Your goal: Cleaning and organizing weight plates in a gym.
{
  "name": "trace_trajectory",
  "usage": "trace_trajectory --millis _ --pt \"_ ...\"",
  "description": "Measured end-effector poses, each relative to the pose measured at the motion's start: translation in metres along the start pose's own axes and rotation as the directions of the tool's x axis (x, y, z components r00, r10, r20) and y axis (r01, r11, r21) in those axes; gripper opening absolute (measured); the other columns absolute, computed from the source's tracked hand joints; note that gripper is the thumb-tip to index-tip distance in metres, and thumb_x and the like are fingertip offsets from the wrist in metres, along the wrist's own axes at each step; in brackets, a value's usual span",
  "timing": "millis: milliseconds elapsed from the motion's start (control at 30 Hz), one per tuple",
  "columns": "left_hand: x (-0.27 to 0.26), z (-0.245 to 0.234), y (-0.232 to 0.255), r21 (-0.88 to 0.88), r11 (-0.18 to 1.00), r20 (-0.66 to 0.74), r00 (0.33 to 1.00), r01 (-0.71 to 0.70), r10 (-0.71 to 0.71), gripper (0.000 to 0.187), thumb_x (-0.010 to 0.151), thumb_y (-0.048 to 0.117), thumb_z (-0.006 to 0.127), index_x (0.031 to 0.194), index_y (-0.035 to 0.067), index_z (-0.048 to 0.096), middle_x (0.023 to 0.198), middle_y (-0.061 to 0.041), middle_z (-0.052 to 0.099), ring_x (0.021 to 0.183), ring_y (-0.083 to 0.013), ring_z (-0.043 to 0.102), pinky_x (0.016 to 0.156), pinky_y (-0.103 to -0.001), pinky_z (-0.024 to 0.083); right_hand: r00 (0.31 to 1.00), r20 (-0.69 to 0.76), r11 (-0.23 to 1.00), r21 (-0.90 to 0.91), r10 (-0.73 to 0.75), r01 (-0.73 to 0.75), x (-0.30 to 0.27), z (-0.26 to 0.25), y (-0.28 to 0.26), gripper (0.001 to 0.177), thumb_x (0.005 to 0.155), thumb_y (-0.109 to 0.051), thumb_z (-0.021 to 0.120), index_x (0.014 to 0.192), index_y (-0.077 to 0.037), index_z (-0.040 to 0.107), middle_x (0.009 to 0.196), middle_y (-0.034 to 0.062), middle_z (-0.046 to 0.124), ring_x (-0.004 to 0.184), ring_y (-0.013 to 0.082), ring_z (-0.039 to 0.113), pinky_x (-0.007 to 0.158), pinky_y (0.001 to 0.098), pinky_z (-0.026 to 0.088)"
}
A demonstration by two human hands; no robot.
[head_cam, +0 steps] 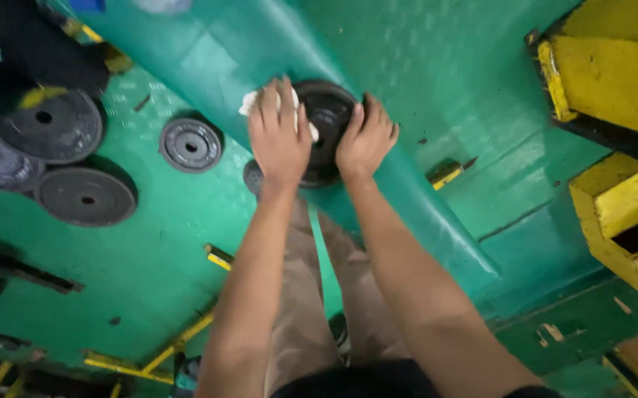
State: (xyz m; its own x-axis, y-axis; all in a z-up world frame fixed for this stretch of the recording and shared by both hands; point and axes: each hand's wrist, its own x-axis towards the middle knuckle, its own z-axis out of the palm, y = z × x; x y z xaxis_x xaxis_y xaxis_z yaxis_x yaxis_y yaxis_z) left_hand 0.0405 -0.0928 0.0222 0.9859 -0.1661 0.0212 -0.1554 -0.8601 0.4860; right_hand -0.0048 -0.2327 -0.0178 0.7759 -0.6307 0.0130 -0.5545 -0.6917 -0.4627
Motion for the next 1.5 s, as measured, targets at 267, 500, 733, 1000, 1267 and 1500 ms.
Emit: trace_trajectory --millis 267,500,733,1000,1267,1500 --pt "-0.13 -0.007 0.009 0.081 0.95 0.346 0.903 -0.3 0.256 0.062 0.093 0.01 0.053 0.151 -0.009 0.042 0.161 -0.026 0.036 0.149 -0.045 0.036 0.123 -0.054 0.03 1.0 -0.01 1.0 -0.004 -0.011 0.011 -0.002 0.0 0.0 0.044 0.11 -0.039 0.042 0.134 -0.009 0.063 0.13 0.0142 0.066 0.125 0.0357 0.057 0.115 0.0606 0.03" --pt "-0.068 -0.002 -0.004 -0.155 0.932 0.175 0.919 -0.328 0.353 0.061 0.091 0.005 0.055 0.15 -0.002 0.044 0.158 -0.022 0.042 0.146 -0.0445 0.041 0.123 -0.052 0.034 1.0 -0.019 1.0 0.013 -0.006 0.006 0.0 -0.002 -0.004 0.044 0.11 -0.039 0.041 0.135 -0.01 0.063 0.13 0.0141 0.066 0.125 0.0349 0.057 0.116 0.0601 0.03" --pt "-0.012 0.002 0.005 -0.035 0.939 0.016 0.939 -0.343 0.344 0.055 0.094 0.009 0.059 0.147 0.003 0.049 0.154 -0.014 0.05 0.143 -0.034 0.051 0.12 -0.045 0.042 1.0 0.005 1.0 -0.019 0.001 -0.001 -0.002 0.002 0.0 0.042 0.11 -0.038 0.042 0.134 -0.011 0.063 0.129 0.0137 0.067 0.124 0.0347 0.058 0.115 0.0605 0.029" --pt "-0.121 -0.028 0.006 -0.11 0.959 0.256 0.924 -0.262 0.282 0.064 0.09 0.007 0.058 0.152 0.007 0.047 0.161 -0.013 0.044 0.149 -0.0315 0.04 0.123 -0.044 0.033 1.0 -0.003 1.0 -0.007 -0.024 0.024 -0.001 -0.005 -0.006 0.043 0.11 -0.038 0.041 0.135 -0.01 0.062 0.129 0.014 0.066 0.124 0.0361 0.057 0.113 0.0589 0.031" --pt "-0.006 -0.021 0.001 -0.321 0.939 -0.096 0.991 -0.121 0.095 0.035 0.102 0.008 0.061 0.136 0.002 0.06 0.137 -0.017 0.062 0.124 -0.0357 0.061 0.108 -0.047 0.048 1.0 0.021 1.0 0.003 -0.002 0.002 -0.001 -0.004 -0.005 0.042 0.111 -0.037 0.04 0.136 -0.012 0.061 0.128 0.0133 0.066 0.123 0.0349 0.057 0.114 0.0574 0.03" --pt "0.039 -0.01 0.034 -0.265 0.846 0.097 0.861 -0.462 0.5 0.045 0.093 0.011 0.058 0.137 0.001 0.059 0.145 -0.018 0.056 0.137 -0.0377 0.052 0.119 -0.049 0.04 0.999 0.0 0.999 -0.029 -0.04 0.04 -0.007 0.015 0.014 0.046 0.106 -0.041 0.044 0.135 -0.01 0.06 0.127 0.012 0.065 0.122 0.033 0.057 0.112 0.0546 0.031"
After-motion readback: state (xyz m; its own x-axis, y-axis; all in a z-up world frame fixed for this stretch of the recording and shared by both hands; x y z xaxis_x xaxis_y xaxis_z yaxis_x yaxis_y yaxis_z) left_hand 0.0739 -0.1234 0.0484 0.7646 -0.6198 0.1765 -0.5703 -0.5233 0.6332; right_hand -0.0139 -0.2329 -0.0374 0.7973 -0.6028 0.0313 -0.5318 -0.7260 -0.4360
